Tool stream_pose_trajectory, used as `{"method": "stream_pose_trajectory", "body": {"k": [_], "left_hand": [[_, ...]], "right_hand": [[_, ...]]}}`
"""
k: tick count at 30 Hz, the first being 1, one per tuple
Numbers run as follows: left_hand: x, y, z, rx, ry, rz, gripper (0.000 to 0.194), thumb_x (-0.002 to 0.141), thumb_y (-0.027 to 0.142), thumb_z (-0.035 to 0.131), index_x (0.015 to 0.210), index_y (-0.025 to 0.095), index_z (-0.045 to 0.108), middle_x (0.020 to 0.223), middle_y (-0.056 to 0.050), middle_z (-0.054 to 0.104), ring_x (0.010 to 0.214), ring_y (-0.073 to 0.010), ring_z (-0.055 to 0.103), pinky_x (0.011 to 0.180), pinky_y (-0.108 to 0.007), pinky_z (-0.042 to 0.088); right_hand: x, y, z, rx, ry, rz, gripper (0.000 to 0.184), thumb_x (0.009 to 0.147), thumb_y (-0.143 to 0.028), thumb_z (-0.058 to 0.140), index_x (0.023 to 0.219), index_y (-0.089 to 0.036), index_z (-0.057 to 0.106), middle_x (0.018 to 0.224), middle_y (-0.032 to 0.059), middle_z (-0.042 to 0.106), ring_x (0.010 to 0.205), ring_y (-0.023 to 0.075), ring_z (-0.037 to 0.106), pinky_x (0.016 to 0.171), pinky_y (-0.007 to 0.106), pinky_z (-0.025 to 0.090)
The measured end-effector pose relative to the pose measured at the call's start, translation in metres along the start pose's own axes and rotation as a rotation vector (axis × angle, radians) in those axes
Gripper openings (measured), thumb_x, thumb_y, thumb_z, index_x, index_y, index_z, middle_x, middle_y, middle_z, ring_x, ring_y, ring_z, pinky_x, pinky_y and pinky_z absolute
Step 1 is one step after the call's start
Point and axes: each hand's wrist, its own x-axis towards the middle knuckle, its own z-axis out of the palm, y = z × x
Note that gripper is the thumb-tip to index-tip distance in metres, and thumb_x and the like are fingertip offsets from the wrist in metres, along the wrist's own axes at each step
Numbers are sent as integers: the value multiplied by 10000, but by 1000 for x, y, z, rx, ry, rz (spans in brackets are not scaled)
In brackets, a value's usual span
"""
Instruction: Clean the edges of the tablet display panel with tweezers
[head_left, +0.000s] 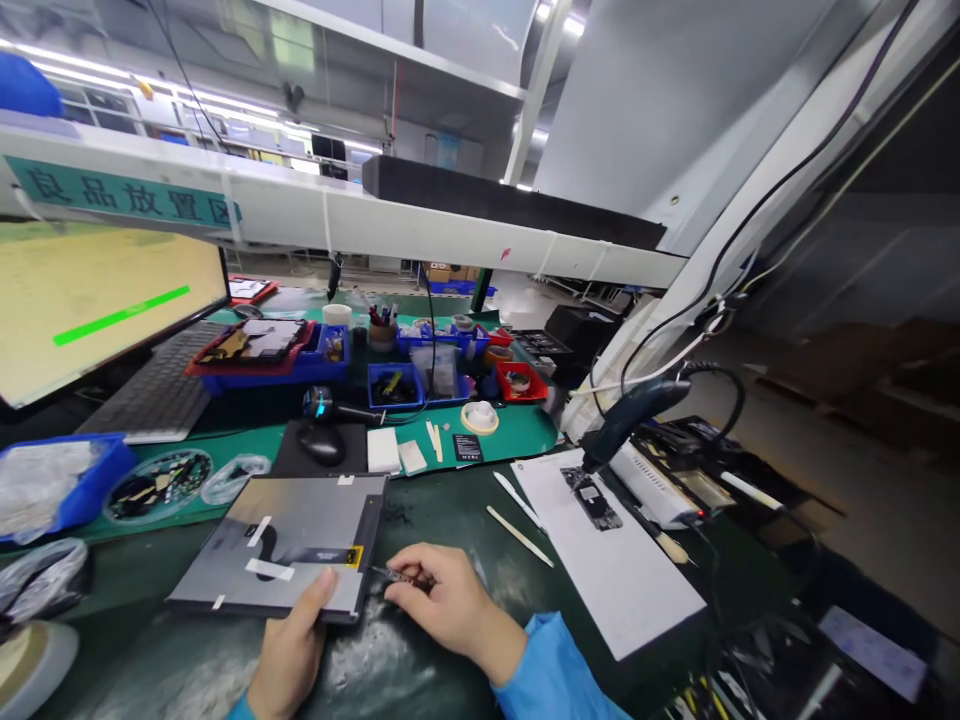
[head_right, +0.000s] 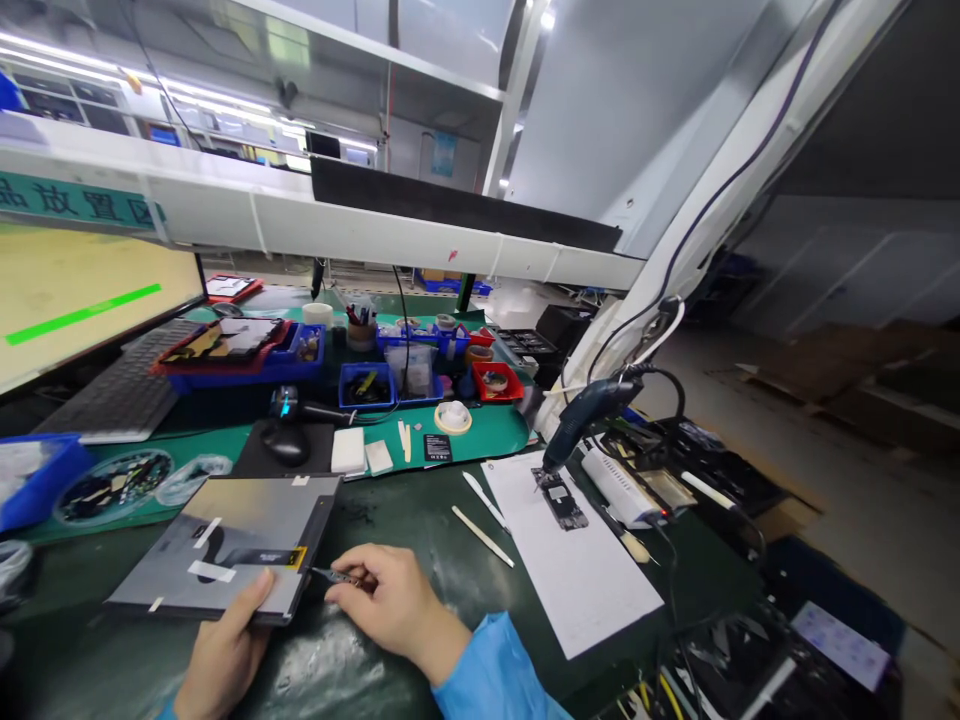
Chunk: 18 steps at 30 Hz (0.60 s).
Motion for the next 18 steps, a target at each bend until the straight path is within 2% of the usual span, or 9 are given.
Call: {"method": "stream_pose_trajectory", "body": {"k": [3, 7, 9, 13, 18], "left_hand": [[-1, 0, -1, -143, -30, -113, 544, 350, 426, 992, 785, 199, 757, 815, 31, 712, 834, -147, 658, 792, -154, 571], [-2, 1, -1, -168, -3, -156, 568, 310, 407, 1005, 761, 184, 739, 781, 31, 701, 829, -149, 644, 777, -161, 574], [-2, 2, 1, -170, -8, -151, 569, 313, 398, 1005, 768, 181, 739, 793, 31, 705, 833, -148, 642, 780, -164, 572], [-5, 4, 4, -172, 7, -127, 587, 336, 419, 1001, 809, 177, 752, 821, 29, 713, 841, -153, 649, 775, -170, 571], [-5, 2, 3, -173, -10, -105, 569, 350, 400, 1005, 825, 201, 762, 830, 37, 713, 861, -156, 644, 799, -168, 567]], "right_hand": [[0, 1, 0, -17, -6, -28, 166, 891, -340, 726, 907, -186, 783, 745, 42, 730, 640, 147, 646, 601, 226, 477], [2, 1, -3, -41, -38, -120, 254, 995, -357, 590, 957, -199, 787, 830, 62, 759, 742, 163, 681, 693, 247, 505], [1, 1, -2, -43, -47, -88, 276, 1000, -380, 579, 966, -199, 784, 789, 52, 747, 705, 155, 670, 671, 242, 504], [-1, 1, 1, -8, -8, 19, 265, 896, -446, 713, 946, -194, 780, 719, 28, 720, 598, 139, 632, 574, 223, 493], [2, -2, -4, -42, -24, -92, 267, 979, -407, 616, 960, -207, 793, 817, 61, 761, 714, 168, 680, 675, 254, 522]]}}
